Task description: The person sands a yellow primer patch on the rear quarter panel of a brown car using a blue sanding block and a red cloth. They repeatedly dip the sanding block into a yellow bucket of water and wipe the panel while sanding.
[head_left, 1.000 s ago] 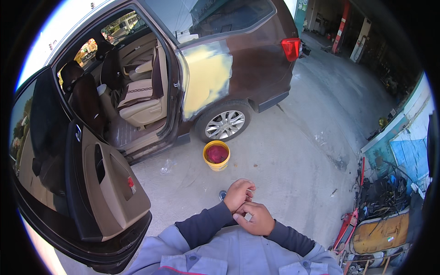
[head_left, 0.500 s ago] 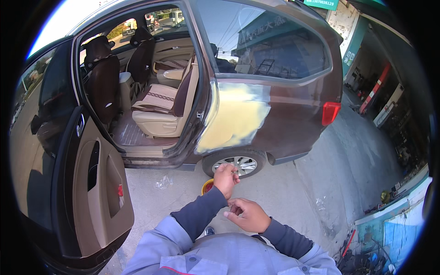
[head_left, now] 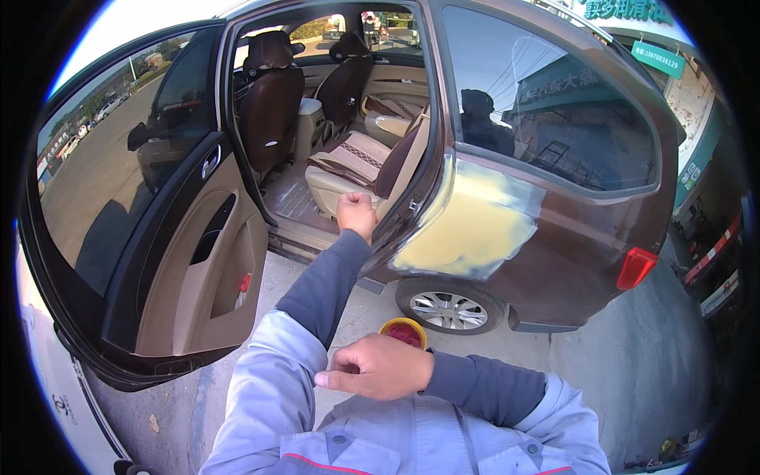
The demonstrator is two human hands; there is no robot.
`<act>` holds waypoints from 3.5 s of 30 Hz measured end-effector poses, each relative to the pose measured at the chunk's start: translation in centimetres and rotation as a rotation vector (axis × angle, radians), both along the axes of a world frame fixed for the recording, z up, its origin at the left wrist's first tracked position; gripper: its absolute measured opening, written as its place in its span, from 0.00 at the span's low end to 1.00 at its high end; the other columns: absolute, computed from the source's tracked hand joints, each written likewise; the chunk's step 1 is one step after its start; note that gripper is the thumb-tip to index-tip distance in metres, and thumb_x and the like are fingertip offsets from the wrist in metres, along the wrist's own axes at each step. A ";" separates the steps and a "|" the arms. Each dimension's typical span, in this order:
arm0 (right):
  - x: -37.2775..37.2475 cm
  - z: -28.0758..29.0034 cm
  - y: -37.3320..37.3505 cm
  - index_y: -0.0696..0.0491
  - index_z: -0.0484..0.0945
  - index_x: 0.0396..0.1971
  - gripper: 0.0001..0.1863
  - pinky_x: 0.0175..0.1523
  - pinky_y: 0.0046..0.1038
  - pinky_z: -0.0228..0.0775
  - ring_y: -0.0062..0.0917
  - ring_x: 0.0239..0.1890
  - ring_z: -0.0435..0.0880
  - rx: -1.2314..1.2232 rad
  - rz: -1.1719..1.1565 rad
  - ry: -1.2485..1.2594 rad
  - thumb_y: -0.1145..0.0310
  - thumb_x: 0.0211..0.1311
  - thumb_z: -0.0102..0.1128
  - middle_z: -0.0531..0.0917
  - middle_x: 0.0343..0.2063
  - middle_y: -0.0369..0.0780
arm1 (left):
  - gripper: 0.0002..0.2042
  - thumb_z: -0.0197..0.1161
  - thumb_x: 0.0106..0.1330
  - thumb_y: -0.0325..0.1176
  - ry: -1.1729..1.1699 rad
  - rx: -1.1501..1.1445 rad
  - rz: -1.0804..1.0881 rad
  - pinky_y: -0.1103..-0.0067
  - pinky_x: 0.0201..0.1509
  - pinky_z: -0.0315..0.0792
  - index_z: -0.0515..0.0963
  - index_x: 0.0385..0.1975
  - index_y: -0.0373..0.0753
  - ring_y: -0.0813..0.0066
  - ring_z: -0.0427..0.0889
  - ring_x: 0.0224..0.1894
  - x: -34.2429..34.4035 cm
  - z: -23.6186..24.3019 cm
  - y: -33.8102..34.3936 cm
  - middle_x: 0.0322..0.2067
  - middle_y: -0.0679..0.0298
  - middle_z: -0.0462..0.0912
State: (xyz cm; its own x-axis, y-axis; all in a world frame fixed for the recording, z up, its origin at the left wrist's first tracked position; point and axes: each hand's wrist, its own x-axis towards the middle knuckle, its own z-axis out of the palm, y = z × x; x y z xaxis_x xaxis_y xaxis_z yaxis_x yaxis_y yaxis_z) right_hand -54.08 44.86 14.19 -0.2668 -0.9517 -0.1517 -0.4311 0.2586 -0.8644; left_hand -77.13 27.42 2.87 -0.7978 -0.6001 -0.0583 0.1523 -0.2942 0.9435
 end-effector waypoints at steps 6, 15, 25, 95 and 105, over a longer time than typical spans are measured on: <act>1.8 2.2 -4.6 0.63 0.78 0.22 0.38 0.40 0.47 0.75 0.49 0.28 0.84 -0.052 -0.184 0.005 0.40 0.80 0.53 0.80 0.20 0.55 | 0.12 0.66 0.68 0.31 0.001 -1.174 0.216 0.59 0.55 0.79 0.77 0.47 0.33 0.45 0.84 0.46 -2.0 2.2 -6.5 0.45 0.47 0.81; 0.8 0.9 -5.3 0.64 0.76 0.21 0.28 0.35 0.45 0.71 0.45 0.22 0.77 -0.296 -0.155 -0.161 0.55 0.78 0.57 0.79 0.19 0.53 | 0.13 0.66 0.67 0.33 -0.183 -1.213 0.313 0.56 0.63 0.76 0.80 0.47 0.36 0.41 0.81 0.55 -3.0 3.0 -12.4 0.52 0.43 0.79; 2.5 2.3 -4.0 0.63 0.74 0.22 0.24 0.32 0.42 0.63 0.43 0.21 0.67 -0.262 0.120 -0.216 0.60 0.76 0.60 0.72 0.17 0.51 | 0.17 0.56 0.80 0.42 -0.145 0.548 0.441 0.52 0.66 0.79 0.80 0.51 0.33 0.52 0.86 0.52 -5.2 2.6 -11.3 0.47 0.55 0.86; -15.5 -27.8 16.5 0.54 0.84 0.46 0.14 0.59 0.45 0.78 0.43 0.55 0.85 0.748 -0.485 0.954 0.68 0.61 0.61 0.87 0.46 0.46 | 0.15 0.67 0.77 0.39 0.203 -0.390 -1.326 0.69 0.34 0.71 0.75 0.32 0.36 0.71 0.75 0.30 21.1 -0.9 20.6 0.28 0.59 0.79; -21.1 -26.8 23.0 0.51 0.77 0.52 0.17 0.41 0.39 0.78 0.28 0.33 0.80 -0.432 -2.196 -0.892 0.55 0.74 0.63 0.83 0.36 0.38 | 0.25 0.63 0.80 0.54 0.162 -0.451 -1.485 0.75 0.33 0.71 0.75 0.28 0.38 0.80 0.74 0.28 20.1 -0.2 16.2 0.24 0.68 0.75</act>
